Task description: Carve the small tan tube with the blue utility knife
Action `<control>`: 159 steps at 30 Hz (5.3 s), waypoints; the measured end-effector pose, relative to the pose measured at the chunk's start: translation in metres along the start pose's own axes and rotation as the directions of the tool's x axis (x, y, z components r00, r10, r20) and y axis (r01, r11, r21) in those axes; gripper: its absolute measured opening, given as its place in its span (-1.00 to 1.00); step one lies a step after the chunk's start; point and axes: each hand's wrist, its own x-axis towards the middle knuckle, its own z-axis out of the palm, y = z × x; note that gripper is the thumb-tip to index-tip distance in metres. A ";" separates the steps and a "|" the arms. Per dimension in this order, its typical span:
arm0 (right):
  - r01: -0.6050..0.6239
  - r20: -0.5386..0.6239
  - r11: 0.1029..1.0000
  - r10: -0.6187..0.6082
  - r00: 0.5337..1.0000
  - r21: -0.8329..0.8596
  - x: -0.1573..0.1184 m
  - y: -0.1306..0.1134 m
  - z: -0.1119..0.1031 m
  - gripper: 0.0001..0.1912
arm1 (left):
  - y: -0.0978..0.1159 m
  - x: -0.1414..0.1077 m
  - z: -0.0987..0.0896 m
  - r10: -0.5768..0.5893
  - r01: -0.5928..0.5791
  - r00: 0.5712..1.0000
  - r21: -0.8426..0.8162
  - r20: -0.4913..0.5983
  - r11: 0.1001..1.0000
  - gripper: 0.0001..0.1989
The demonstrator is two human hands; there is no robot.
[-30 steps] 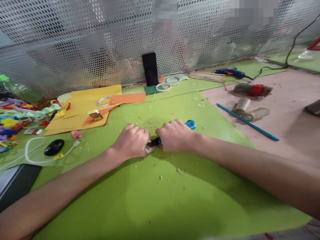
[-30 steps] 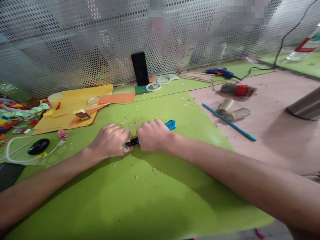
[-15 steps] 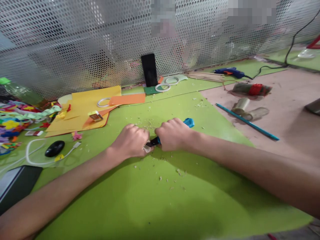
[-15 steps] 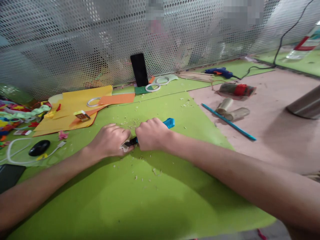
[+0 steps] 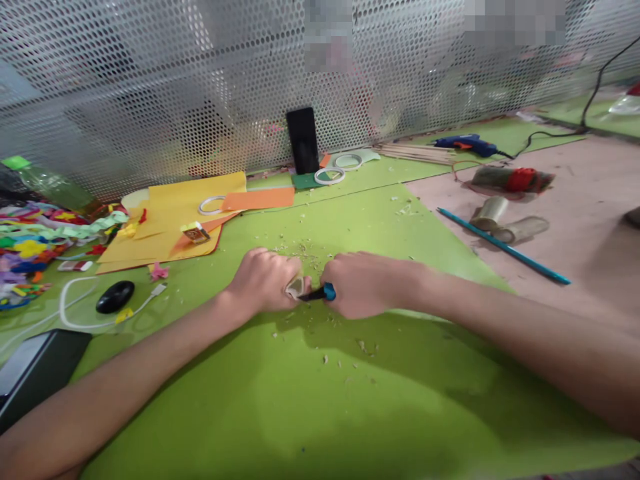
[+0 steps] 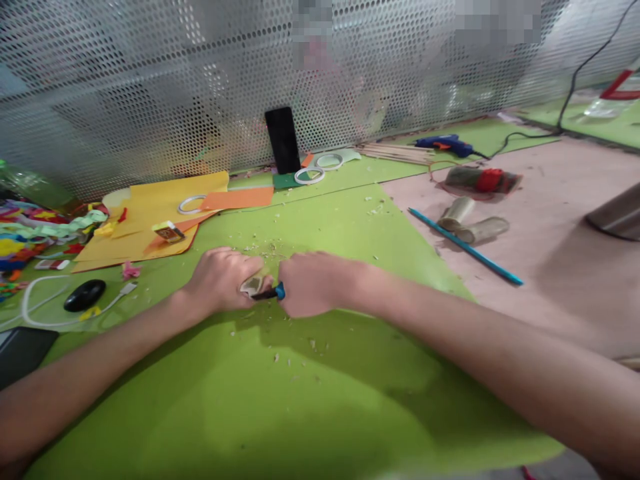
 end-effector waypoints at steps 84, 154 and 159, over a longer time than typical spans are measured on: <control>-0.041 -0.267 0.931 -0.062 0.962 -0.364 0.018 -0.006 0.007 -0.78 | -0.015 0.004 0.000 0.192 -0.166 0.961 -0.142 0.198 0.976 -0.65; -0.114 -0.178 0.971 0.076 0.981 -0.211 0.008 -0.013 0.008 -0.73 | -0.010 0.003 -0.005 0.137 -0.129 0.974 -0.059 0.180 0.990 -0.72; -0.115 -0.239 0.968 0.060 0.969 -0.224 0.013 -0.013 0.012 -0.75 | -0.010 0.004 -0.003 0.138 -0.127 0.971 -0.068 0.197 0.990 -0.70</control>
